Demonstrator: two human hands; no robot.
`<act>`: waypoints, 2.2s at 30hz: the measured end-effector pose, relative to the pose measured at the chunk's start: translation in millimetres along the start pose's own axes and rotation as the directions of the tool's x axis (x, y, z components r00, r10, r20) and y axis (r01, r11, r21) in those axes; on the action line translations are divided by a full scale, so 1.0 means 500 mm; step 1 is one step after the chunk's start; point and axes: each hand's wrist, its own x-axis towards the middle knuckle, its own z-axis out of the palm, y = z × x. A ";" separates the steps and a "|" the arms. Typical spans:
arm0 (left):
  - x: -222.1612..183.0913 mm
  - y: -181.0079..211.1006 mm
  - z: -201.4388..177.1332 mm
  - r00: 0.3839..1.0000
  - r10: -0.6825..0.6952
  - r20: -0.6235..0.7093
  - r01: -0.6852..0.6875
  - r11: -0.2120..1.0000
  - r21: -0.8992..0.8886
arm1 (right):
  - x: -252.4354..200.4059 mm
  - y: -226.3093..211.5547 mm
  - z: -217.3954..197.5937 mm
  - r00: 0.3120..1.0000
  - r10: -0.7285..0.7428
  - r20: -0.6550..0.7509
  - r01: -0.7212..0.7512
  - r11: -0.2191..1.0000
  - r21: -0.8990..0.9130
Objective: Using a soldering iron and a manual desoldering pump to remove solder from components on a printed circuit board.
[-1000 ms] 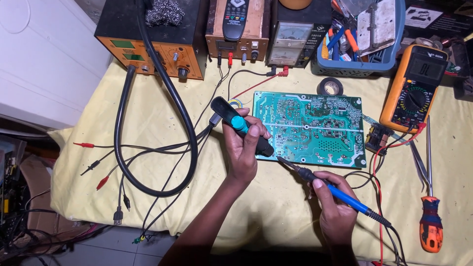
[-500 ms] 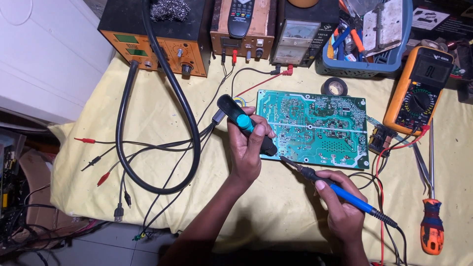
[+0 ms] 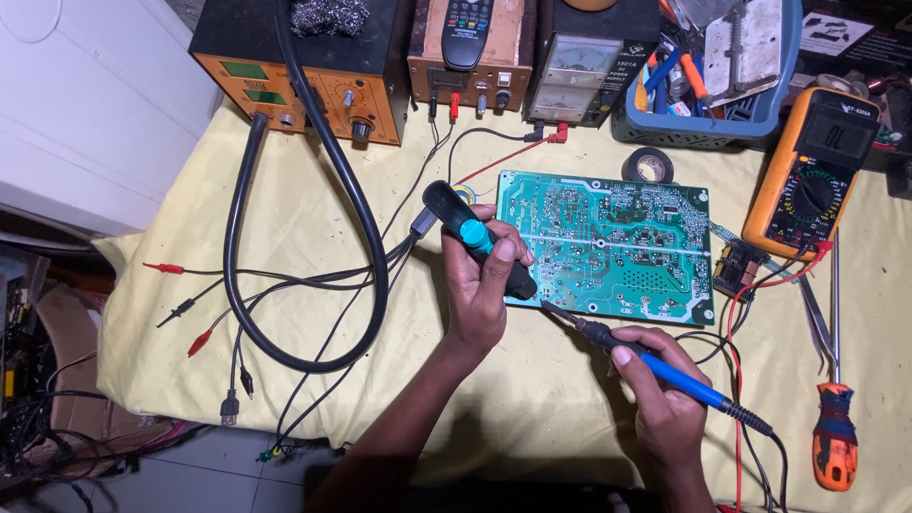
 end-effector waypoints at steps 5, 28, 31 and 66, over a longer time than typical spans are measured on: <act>0.001 -0.004 0.000 1.000 0.004 -0.015 -0.004 1.000 -0.010 | 0.002 0.002 -0.002 1.000 0.001 -0.009 -0.001 1.000 -0.021; -0.001 -0.004 0.000 1.000 0.005 -0.007 -0.005 1.000 0.008 | 0.010 -0.052 0.005 0.998 0.042 0.037 -0.036 0.989 -0.141; -0.001 -0.005 -0.004 1.000 0.006 -0.017 -0.006 1.000 0.004 | 0.012 -0.048 0.005 0.999 0.014 0.045 -0.006 0.985 -0.170; 0.008 -0.008 -0.007 0.997 0.031 -0.066 -0.033 0.999 -0.029 | 0.006 -0.066 0.007 0.997 -0.003 0.083 0.026 0.960 -0.277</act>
